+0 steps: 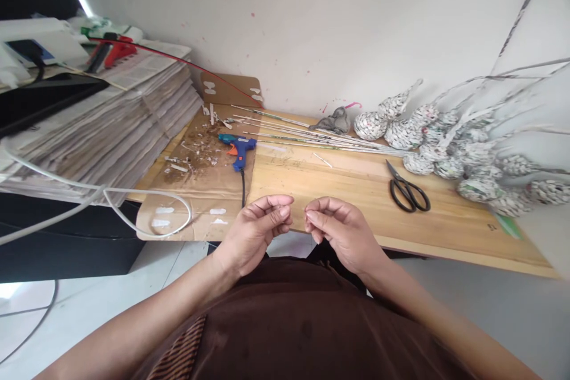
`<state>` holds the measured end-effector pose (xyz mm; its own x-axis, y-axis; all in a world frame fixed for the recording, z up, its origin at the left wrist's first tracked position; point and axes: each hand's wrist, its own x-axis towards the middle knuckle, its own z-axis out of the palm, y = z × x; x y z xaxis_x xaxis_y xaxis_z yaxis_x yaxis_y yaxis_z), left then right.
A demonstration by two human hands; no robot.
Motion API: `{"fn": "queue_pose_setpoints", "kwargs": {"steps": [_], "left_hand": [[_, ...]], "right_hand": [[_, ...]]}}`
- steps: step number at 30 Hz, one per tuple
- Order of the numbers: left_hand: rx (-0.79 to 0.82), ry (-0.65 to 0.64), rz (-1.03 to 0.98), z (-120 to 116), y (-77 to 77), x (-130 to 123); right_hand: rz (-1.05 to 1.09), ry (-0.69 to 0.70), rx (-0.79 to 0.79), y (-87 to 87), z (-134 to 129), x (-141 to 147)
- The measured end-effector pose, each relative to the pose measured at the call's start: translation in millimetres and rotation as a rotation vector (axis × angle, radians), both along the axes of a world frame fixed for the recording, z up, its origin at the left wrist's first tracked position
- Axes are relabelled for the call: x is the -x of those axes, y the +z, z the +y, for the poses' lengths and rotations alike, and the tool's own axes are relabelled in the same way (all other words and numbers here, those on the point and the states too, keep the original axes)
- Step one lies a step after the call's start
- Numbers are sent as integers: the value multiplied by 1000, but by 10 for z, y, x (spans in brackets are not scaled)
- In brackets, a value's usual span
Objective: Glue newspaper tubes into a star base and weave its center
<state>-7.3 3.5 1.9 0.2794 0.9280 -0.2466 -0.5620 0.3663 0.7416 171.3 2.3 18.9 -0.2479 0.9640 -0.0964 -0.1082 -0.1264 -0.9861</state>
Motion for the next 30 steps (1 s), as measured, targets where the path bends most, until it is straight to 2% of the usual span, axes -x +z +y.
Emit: {"fn": "queue_pose_setpoints", "kwargs": {"steps": [4,9,12,17,20,22,24,27,30], "left_hand": [[-140,54,220,-15,34,-25],[-277,53,296,-6,59,-54],[-325,114,379,17,36,-46],[-302,229,457,62,-33,-5],[-299,247,474,71,-48,4],[-312,203,486,61,-43,1],[-340,82,461,39,-30,-2],[-407,-77,454,2,-15,14],[-499,-159,605,-21,-9,62]], "right_hand": [[39,28,1,-15,-2,4],[-109,23,-80,44,-33,44],[-132,30,-90,49,-57,59],[20,165,12,-53,-107,60],[122,224,85,-117,-128,74],[146,232,104,-136,-129,88],[132,214,86,-129,-118,94],[49,97,22,-90,-85,72],[-70,24,17,-61,-58,17]]}}
